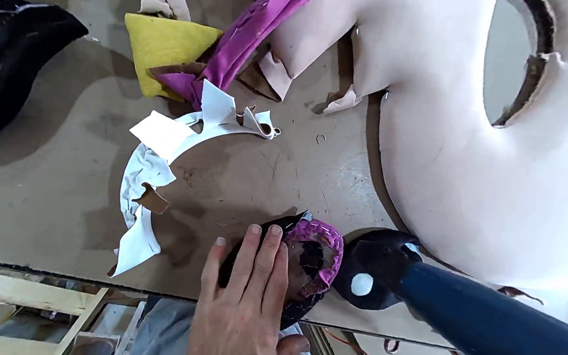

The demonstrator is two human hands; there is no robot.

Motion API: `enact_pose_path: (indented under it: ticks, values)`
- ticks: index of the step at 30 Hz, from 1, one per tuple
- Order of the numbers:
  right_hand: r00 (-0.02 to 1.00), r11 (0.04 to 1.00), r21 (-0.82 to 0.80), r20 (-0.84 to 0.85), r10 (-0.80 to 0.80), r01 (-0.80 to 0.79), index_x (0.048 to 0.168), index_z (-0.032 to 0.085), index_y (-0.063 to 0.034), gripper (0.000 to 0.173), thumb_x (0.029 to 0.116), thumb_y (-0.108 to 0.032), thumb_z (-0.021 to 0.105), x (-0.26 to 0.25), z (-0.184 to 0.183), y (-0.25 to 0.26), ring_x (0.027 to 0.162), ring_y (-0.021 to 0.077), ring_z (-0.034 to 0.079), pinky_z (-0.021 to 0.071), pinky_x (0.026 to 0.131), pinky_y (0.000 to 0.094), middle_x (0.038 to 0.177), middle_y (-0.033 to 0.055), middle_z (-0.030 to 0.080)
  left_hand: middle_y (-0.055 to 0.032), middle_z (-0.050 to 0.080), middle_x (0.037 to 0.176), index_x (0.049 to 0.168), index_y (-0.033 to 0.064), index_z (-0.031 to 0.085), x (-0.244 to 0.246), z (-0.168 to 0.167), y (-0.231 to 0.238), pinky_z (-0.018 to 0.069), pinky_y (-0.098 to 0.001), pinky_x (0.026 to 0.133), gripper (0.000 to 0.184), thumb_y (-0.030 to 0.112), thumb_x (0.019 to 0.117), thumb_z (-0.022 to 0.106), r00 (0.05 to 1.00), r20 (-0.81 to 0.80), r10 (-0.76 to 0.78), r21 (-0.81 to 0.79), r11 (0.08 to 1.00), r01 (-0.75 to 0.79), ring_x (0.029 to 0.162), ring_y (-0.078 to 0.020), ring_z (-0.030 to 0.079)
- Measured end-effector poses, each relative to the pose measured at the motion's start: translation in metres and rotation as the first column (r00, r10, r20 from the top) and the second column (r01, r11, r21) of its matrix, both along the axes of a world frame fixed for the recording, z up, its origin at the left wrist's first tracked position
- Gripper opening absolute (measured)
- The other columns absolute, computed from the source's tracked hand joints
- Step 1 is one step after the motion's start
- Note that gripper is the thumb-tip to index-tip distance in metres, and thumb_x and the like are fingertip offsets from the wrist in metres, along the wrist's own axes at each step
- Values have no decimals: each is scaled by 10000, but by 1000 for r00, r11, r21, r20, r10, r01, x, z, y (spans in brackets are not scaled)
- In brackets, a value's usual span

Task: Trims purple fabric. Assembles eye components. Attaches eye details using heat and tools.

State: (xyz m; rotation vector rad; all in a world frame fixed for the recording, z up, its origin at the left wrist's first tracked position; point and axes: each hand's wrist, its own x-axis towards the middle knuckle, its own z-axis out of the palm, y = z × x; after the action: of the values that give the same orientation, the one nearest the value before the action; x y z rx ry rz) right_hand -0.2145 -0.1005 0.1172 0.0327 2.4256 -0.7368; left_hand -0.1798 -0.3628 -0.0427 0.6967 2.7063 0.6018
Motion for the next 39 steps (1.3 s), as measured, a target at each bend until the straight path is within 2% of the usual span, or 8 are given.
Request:
enact_pose_path:
  ticks: [3, 7, 23, 26, 30, 33, 36, 39]
  values:
    - [991, 984, 124, -31, 133, -128, 987, 707, 110, 210, 887, -69, 662, -29, -9, -16, 734, 276, 730, 582, 709, 374, 828, 220, 733, -57, 443, 1607, 1537, 132, 448, 6, -10, 13, 243, -599, 1177, 970, 771, 819, 572, 997, -34, 71, 35, 997, -69, 1506, -283, 363]
    - [956, 957, 69, 103, 275, -283, 1260, 672, -10, 403, 999, -310, 605, -33, -16, 25, 831, 376, 722, 568, 707, 531, 977, 257, 731, 26, 412, 1629, 1536, 179, 458, -4, -23, -7, 272, -544, 1163, 861, 721, 872, 536, 991, -93, -98, 68, 992, 104, 1518, -250, 326]
    - [908, 928, -21, 202, 368, -371, 1212, 697, 1, 359, 943, -233, 654, -44, -47, 14, 761, 353, 723, 564, 633, 494, 907, 232, 741, 44, 428, 1611, 1556, 250, 430, -13, -29, -22, 215, -543, 1184, 816, 714, 888, 494, 985, -73, -158, 102, 981, 165, 1513, -249, 318]
    - [942, 961, -24, 192, 275, -276, 1194, 696, 20, 391, 966, -293, 647, -31, -39, 21, 791, 365, 727, 566, 663, 514, 932, 245, 742, 39, 531, 1532, 1464, 247, 549, -28, -9, -17, 200, -612, 1184, 737, 730, 916, 455, 990, 80, -117, 146, 984, 104, 1498, -279, 359]
    - [994, 996, -87, 99, 40, -31, 1121, 684, 83, 378, 942, -251, 686, 1, -34, 25, 843, 261, 733, 586, 772, 391, 925, 238, 738, -31, 696, 1132, 1227, 180, 721, -56, -9, 19, 427, -533, 998, 479, 529, 966, 523, 997, 53, 64, 186, 980, -73, 1124, -248, 620]
    - [992, 978, -171, 17, -121, 122, 1078, 692, 90, 386, 927, -264, 707, 28, -39, 22, 858, 143, 737, 584, 810, 273, 914, 193, 750, 33, 668, 1006, 1223, 246, 744, -77, -14, 35, 450, -445, 825, 430, 483, 923, 547, 997, 55, -45, 125, 991, 38, 972, -202, 601]
    - [970, 939, -245, 33, -240, 241, 1147, 695, 41, 392, 920, -278, 724, 73, -47, 33, 909, 142, 731, 593, 843, 326, 965, 177, 753, 103, 647, 951, 1194, 333, 764, -89, -12, 42, 438, -379, 809, 363, 490, 930, 571, 977, 159, -142, 119, 985, 124, 936, -125, 577]
    - [937, 913, -208, 66, -344, 350, 1063, 721, 85, 337, 852, -178, 721, 67, -44, 15, 840, 194, 752, 597, 800, 326, 908, 183, 760, 159, 640, 891, 1024, 349, 804, -94, -11, 44, 438, -361, 838, 251, 459, 917, 605, 963, 252, -92, 134, 989, 59, 923, -63, 577]
